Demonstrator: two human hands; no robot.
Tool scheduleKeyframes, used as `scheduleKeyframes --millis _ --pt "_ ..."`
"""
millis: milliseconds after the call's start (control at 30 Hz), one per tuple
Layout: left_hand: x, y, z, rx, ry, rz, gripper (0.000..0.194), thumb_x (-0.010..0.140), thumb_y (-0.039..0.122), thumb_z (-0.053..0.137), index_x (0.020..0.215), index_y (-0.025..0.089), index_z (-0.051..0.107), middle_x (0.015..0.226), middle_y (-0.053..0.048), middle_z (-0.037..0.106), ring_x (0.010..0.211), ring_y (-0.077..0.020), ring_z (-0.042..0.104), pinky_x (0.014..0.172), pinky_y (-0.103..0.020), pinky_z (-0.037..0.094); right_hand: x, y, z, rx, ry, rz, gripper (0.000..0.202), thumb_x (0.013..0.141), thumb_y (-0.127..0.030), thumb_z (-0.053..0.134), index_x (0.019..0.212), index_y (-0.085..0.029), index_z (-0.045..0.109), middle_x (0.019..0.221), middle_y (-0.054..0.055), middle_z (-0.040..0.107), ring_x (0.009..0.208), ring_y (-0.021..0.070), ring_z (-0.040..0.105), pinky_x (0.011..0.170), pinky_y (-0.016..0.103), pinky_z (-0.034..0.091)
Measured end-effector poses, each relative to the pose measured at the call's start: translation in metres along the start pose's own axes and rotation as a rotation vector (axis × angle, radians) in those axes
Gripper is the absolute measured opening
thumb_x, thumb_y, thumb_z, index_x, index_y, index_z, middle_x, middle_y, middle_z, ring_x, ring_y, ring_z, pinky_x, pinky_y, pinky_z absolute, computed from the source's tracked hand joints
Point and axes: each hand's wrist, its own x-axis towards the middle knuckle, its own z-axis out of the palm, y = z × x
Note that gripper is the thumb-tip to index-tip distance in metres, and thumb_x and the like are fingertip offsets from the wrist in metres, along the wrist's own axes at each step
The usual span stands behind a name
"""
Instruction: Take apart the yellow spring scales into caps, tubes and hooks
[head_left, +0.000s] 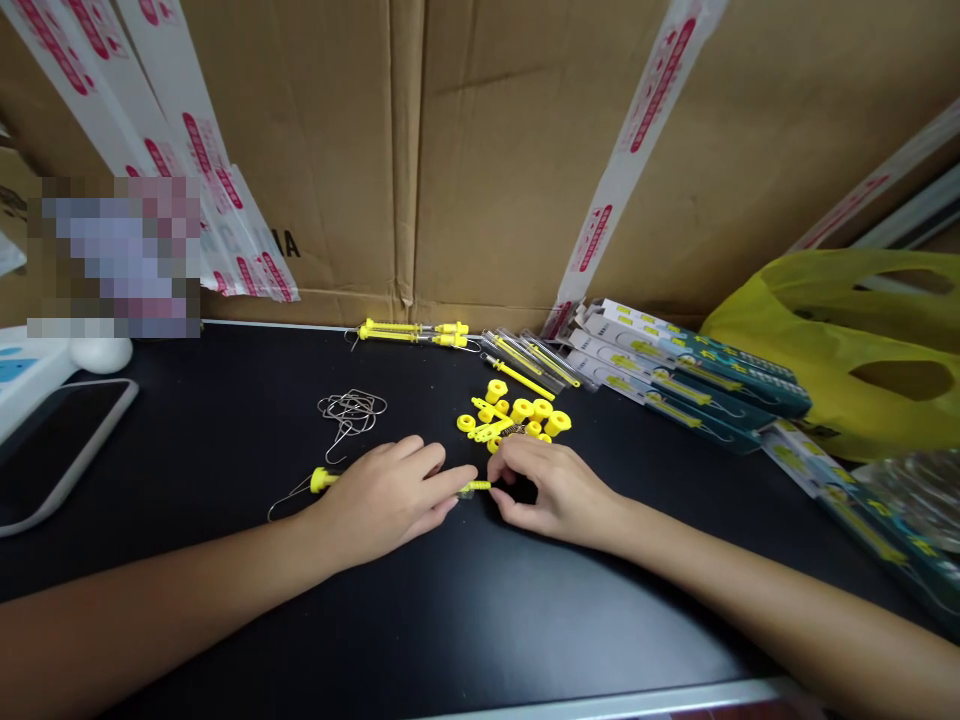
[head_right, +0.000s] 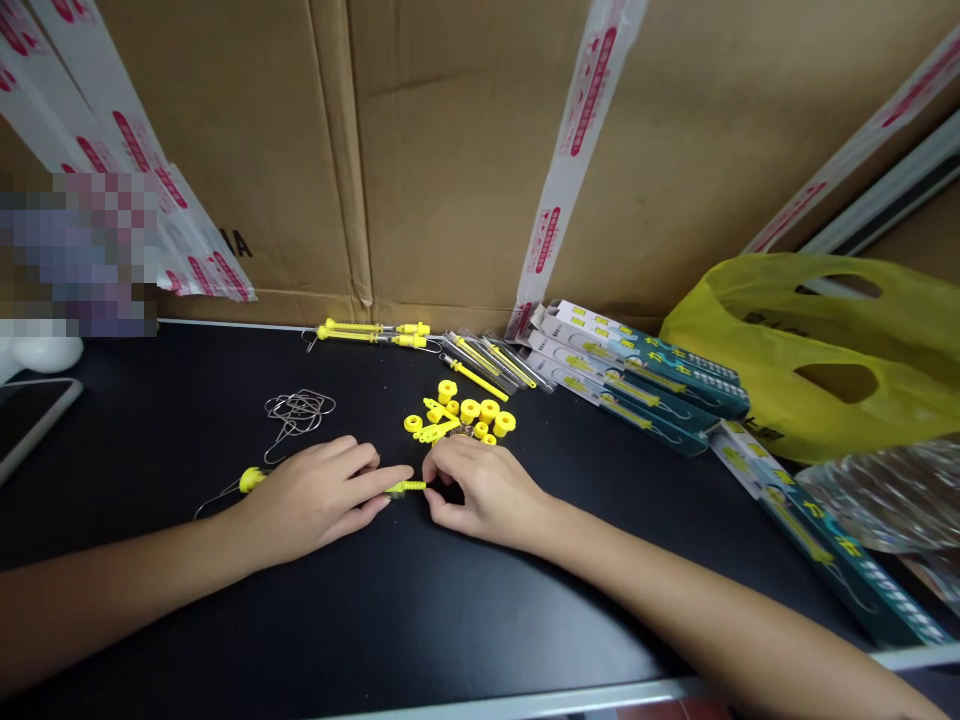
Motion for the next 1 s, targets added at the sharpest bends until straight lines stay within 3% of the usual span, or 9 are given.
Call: scheduleKeyframes --millis 267,533,1000 --pt "0.0 -0.001 0.002 -0.057 -0.001 -0.006 0.026 0.093 0.025 0.043 0.117 0.023 0.051 0.089 -0.002 0.054 0.082 -0.0175 0.048 0.071 -0.03 0.04 0.0 -0.005 0.005 0.007 0.021 0.024 0.016 0.081 -0.027 0.059 0.092 -0.018 0.052 0.079 0.001 0.056 0.071 0.0133 0.053 0.062 0.023 0.041" --pt "0.0 0.0 -0.002 -0.08 -0.022 -0.019 0.023 0.094 0.026 0.041 0.112 0.022 0.054 0.088 -0.002 0.053 0.081 -0.0175 0.048 0.07 -0.029 0.039 0.002 -0.004 0.008 0.013 0.048 -0.01 0.007 0.086 -0.025 0.055 0.085 -0.018 0.054 0.075 0.001 0.055 0.068 0.0122 0.051 0.062 0.022 0.039" --pt "-0.002 -0.002 0.002 -0.101 0.01 -0.028 0.024 0.093 0.028 0.041 0.114 0.022 0.053 0.09 -0.003 0.055 0.083 -0.0178 0.049 0.073 -0.03 0.042 0.002 0.006 -0.02 0.005 -0.01 -0.014 0.003 0.081 -0.017 0.059 0.082 -0.017 0.056 0.078 0.002 0.059 0.07 0.0126 0.053 0.063 0.022 0.041"
